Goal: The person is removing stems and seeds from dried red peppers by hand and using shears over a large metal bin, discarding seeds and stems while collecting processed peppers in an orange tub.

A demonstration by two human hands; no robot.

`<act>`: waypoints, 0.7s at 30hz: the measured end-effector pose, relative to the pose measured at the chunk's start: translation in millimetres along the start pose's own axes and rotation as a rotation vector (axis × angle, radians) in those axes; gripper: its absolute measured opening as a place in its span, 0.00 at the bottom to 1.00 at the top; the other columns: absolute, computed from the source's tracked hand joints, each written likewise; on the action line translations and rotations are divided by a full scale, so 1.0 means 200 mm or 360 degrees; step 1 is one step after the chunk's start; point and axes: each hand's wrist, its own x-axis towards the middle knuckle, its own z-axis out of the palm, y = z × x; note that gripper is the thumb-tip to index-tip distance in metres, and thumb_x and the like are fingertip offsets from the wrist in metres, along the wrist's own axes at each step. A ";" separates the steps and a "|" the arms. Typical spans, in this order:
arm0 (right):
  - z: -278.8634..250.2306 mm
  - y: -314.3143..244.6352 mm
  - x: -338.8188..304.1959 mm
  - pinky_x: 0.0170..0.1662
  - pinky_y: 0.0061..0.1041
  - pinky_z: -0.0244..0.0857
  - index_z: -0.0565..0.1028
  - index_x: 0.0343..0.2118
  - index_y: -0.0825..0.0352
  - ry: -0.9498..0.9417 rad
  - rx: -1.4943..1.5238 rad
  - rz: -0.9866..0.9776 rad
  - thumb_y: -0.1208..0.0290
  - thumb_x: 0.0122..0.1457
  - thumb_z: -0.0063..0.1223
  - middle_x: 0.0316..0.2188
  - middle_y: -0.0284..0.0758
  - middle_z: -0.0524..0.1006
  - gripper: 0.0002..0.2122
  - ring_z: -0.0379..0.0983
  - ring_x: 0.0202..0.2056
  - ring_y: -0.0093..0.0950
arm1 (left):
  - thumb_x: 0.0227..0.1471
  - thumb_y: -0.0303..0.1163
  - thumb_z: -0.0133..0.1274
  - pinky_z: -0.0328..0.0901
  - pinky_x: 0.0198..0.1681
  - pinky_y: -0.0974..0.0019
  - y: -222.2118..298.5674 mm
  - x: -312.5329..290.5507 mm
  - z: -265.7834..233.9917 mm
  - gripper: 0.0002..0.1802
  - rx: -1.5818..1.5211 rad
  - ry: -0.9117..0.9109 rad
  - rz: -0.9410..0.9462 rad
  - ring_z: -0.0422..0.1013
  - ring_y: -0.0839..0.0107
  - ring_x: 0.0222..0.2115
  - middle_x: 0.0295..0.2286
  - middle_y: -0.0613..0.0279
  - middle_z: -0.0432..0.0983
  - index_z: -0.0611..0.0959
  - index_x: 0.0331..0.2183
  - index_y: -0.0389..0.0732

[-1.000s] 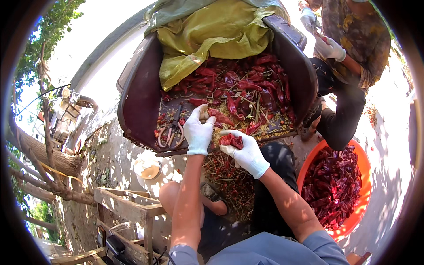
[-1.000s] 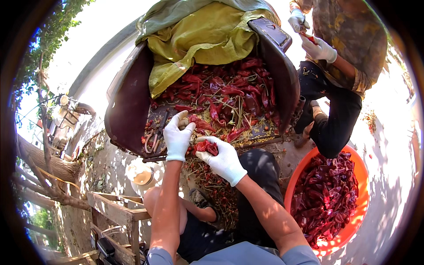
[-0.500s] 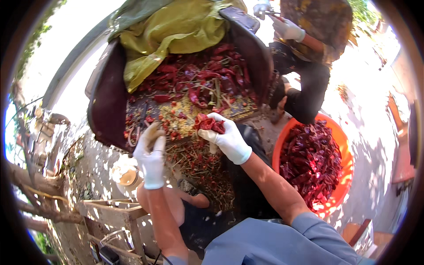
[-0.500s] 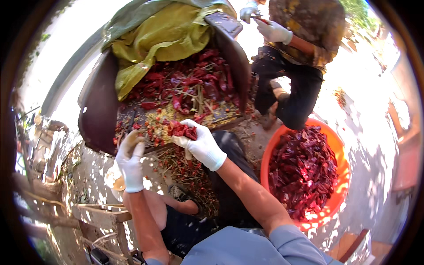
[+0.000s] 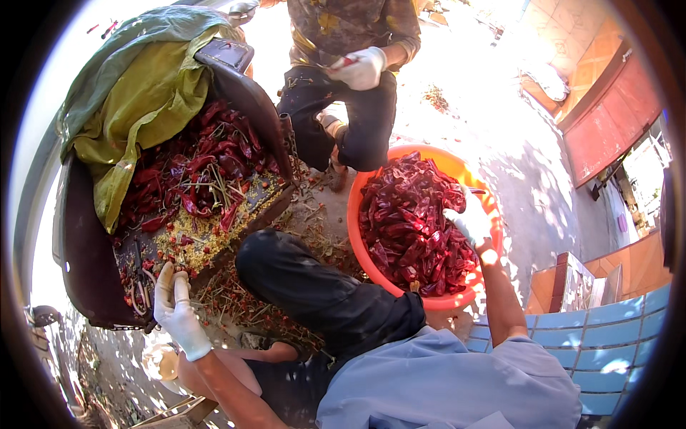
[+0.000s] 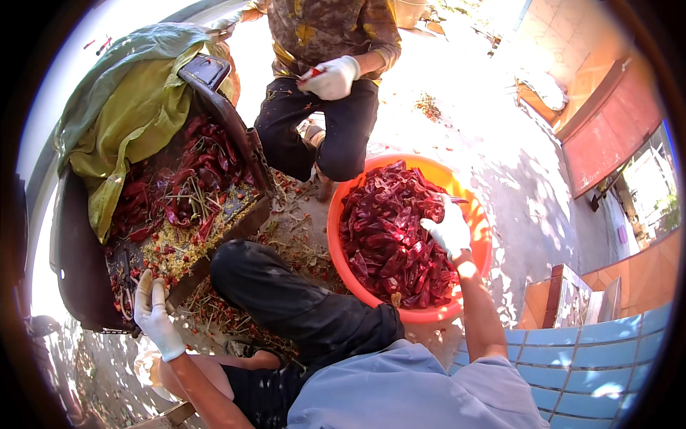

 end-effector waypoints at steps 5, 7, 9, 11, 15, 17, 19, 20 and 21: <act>0.18 0.01 -0.08 0.54 0.35 0.67 0.74 0.53 0.63 -0.0218 -0.0070 -0.0114 0.55 0.51 0.62 0.49 0.42 0.77 0.27 0.73 0.51 0.40 | 0.58 0.21 0.53 0.68 0.46 0.73 -0.02 0.03 -0.05 0.18 -0.0070 0.0074 0.0019 0.75 0.74 0.39 0.39 0.58 0.79 0.77 0.50 0.30; 0.31 -0.06 -0.13 0.45 0.32 0.71 0.78 0.47 0.66 -0.0305 0.0238 -0.0273 0.61 0.54 0.61 0.40 0.42 0.81 0.20 0.79 0.40 0.37 | 0.57 0.21 0.54 0.68 0.46 0.73 0.01 0.06 -0.07 0.18 -0.0096 0.0076 0.0120 0.75 0.74 0.39 0.39 0.57 0.79 0.77 0.50 0.30; 0.36 -0.23 -0.19 0.43 0.25 0.72 0.78 0.47 0.70 -0.0604 0.0654 -0.0384 0.69 0.56 0.59 0.39 0.40 0.82 0.16 0.80 0.38 0.27 | 0.57 0.21 0.55 0.68 0.46 0.74 0.07 0.09 -0.09 0.18 -0.0084 0.0117 0.0174 0.75 0.74 0.39 0.40 0.57 0.79 0.77 0.50 0.29; 0.34 -0.48 -0.26 0.45 0.22 0.71 0.78 0.46 0.72 -0.0889 0.1000 -0.0360 0.76 0.59 0.56 0.39 0.37 0.82 0.13 0.78 0.39 0.22 | 0.57 0.22 0.56 0.68 0.45 0.74 0.14 0.12 -0.11 0.18 -0.0070 0.0227 0.0190 0.75 0.75 0.39 0.39 0.58 0.79 0.78 0.50 0.29; 0.14 -1.02 -0.40 0.46 0.21 0.71 0.78 0.45 0.74 -0.0872 0.1138 -0.0809 0.79 0.60 0.54 0.38 0.36 0.81 0.11 0.77 0.39 0.21 | 0.56 0.23 0.56 0.68 0.44 0.75 0.07 0.20 -0.24 0.17 -0.0143 0.0418 0.0217 0.74 0.77 0.37 0.39 0.60 0.79 0.79 0.48 0.29; 0.05 -1.26 -0.46 0.45 0.21 0.70 0.79 0.43 0.74 -0.0790 0.1121 -0.1089 0.80 0.58 0.54 0.37 0.37 0.81 0.10 0.78 0.38 0.23 | 0.57 0.23 0.56 0.68 0.44 0.75 -0.04 0.21 -0.29 0.16 -0.0236 0.0516 0.0153 0.74 0.77 0.37 0.38 0.60 0.79 0.80 0.47 0.29; 0.01 -1.46 -0.53 0.44 0.21 0.70 0.79 0.42 0.73 -0.0781 0.1091 -0.1355 0.79 0.58 0.55 0.37 0.38 0.82 0.10 0.78 0.38 0.24 | 0.57 0.24 0.55 0.68 0.43 0.75 -0.08 0.18 -0.32 0.14 -0.0222 0.0533 0.0064 0.73 0.78 0.37 0.37 0.61 0.79 0.81 0.46 0.30; 0.02 -1.54 -0.57 0.44 0.21 0.70 0.79 0.41 0.73 -0.0820 0.1113 -0.1436 0.79 0.57 0.55 0.37 0.38 0.82 0.09 0.79 0.38 0.25 | 0.57 0.24 0.55 0.68 0.43 0.75 -0.07 0.17 -0.32 0.14 -0.0240 0.0535 0.0068 0.73 0.78 0.37 0.38 0.61 0.79 0.81 0.46 0.30; 0.06 -1.60 -0.62 0.43 0.21 0.70 0.79 0.41 0.73 -0.0993 0.1195 -0.1342 0.80 0.57 0.55 0.36 0.38 0.82 0.09 0.79 0.38 0.25 | 0.57 0.24 0.55 0.68 0.43 0.75 -0.05 0.17 -0.31 0.14 -0.0261 0.0535 0.0082 0.73 0.78 0.37 0.38 0.61 0.79 0.81 0.46 0.30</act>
